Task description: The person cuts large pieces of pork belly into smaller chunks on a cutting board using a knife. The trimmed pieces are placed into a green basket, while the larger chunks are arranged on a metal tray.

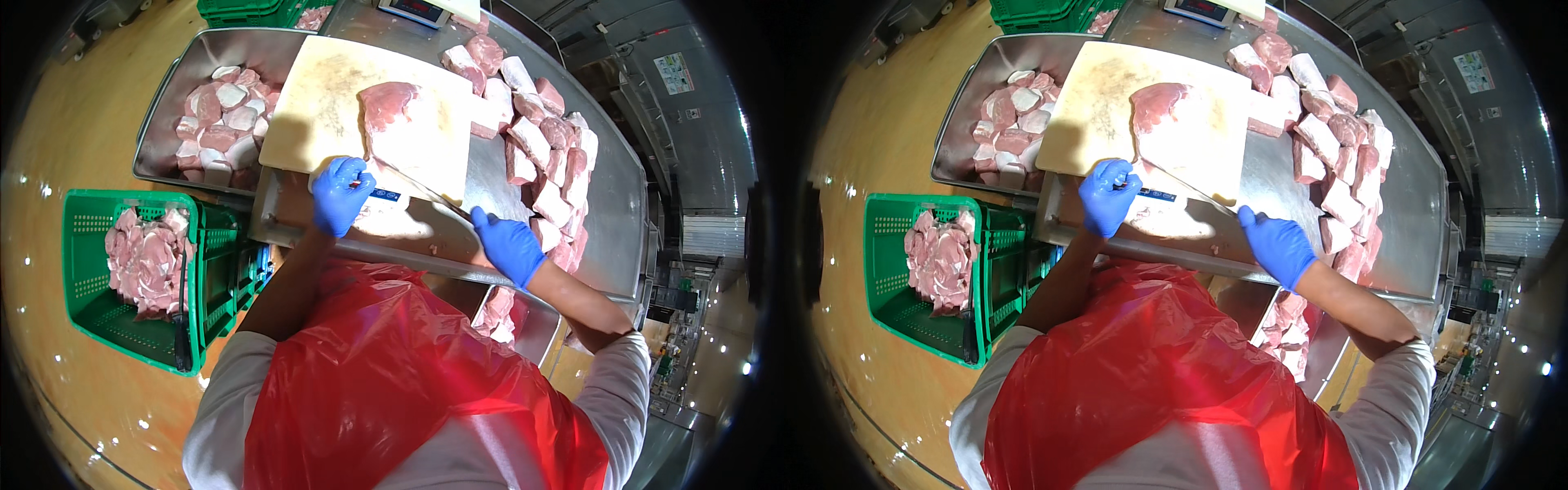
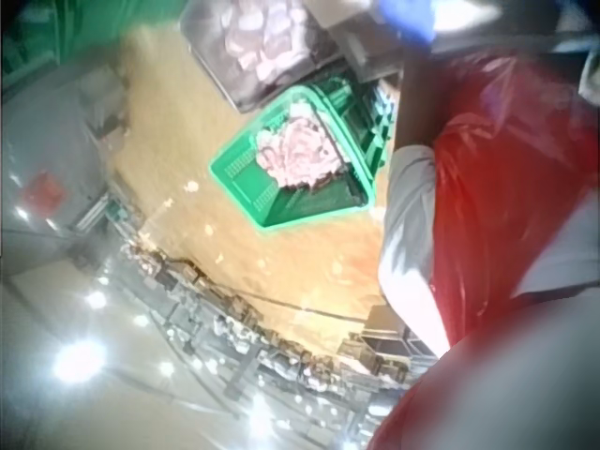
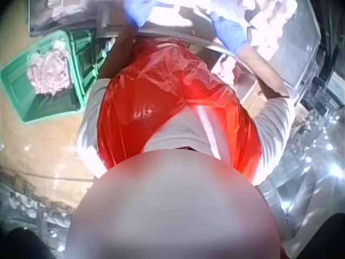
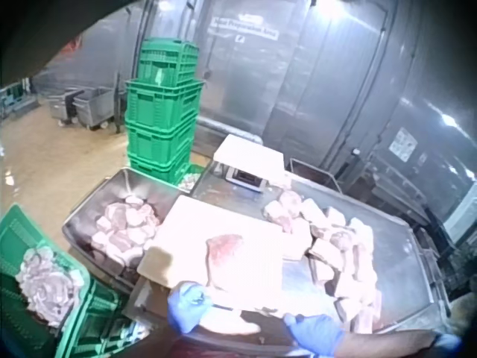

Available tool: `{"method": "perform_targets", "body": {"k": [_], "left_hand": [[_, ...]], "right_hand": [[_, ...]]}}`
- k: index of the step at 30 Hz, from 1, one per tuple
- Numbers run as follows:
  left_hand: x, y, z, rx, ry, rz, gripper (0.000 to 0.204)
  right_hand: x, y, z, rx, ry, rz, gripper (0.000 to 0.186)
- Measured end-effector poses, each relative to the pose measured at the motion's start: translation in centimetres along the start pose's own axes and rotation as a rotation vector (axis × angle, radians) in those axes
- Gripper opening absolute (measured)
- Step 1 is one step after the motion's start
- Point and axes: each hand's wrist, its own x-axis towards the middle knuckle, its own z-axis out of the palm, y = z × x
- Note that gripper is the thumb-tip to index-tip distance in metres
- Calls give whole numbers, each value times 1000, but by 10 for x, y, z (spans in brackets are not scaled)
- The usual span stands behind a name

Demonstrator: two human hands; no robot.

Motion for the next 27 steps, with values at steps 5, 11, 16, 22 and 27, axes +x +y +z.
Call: {"method": "perform_targets", "body": {"k": [5, 11, 16, 22, 27], "left_hand": [[6, 3, -18, -10, -105, -167, 13], [5, -6, -18, 22, -131, -64, 12], [15, -3, -21, 198, -173, 36, 13], [15, -3, -54, 96, 39, -13, 12], [-4, -33, -233, 407, 571, -327, 11]], "right_hand": [[-11, -10, -27, 57, 93, 82, 20], [85, -78, -37, 270, 372, 120, 18], [116, -82, -23, 284, 306, 90, 21], [24, -7, 0, 32, 22, 92, 25], [-59, 28, 19, 284, 172, 208, 13]]}}
